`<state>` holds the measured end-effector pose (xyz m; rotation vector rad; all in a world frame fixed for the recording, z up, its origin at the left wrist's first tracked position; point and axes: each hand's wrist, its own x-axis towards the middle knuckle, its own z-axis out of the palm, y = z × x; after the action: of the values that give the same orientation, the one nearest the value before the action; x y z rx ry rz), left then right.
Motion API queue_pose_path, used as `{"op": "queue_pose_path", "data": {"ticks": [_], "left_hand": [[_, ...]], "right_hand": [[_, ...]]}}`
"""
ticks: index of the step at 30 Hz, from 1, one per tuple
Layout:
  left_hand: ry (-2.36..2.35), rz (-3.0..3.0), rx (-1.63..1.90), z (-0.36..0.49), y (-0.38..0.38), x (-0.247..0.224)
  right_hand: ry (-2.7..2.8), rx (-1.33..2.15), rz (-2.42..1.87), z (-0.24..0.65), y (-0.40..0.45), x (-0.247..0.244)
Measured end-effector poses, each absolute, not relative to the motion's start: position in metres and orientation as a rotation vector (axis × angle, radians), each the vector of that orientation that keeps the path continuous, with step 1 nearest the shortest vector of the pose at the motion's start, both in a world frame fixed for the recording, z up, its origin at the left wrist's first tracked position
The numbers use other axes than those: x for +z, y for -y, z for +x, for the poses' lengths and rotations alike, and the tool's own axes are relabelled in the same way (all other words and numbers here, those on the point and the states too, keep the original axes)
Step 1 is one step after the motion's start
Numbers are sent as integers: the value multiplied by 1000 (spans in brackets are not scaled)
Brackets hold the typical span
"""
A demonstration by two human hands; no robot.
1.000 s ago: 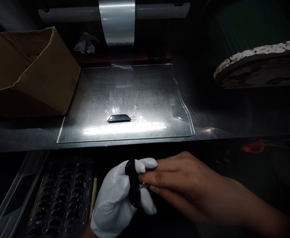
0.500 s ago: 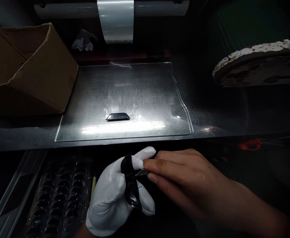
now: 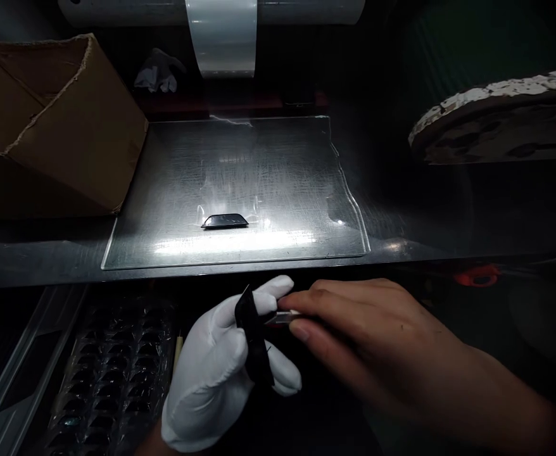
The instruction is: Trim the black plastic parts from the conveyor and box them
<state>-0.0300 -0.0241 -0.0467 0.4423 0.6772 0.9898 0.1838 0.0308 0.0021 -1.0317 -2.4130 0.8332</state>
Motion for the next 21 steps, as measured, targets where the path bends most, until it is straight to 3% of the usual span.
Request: {"op": "queue_pose_path", "data": {"ticks": [11,21], "left_hand": [[-784,414,966,-32,25,-46],[-836,387,978,-30,24,-44]], "right_hand": [[2541,621,-1074,175,-33,5],[2617,969,-1117,179,-37,16]]}}
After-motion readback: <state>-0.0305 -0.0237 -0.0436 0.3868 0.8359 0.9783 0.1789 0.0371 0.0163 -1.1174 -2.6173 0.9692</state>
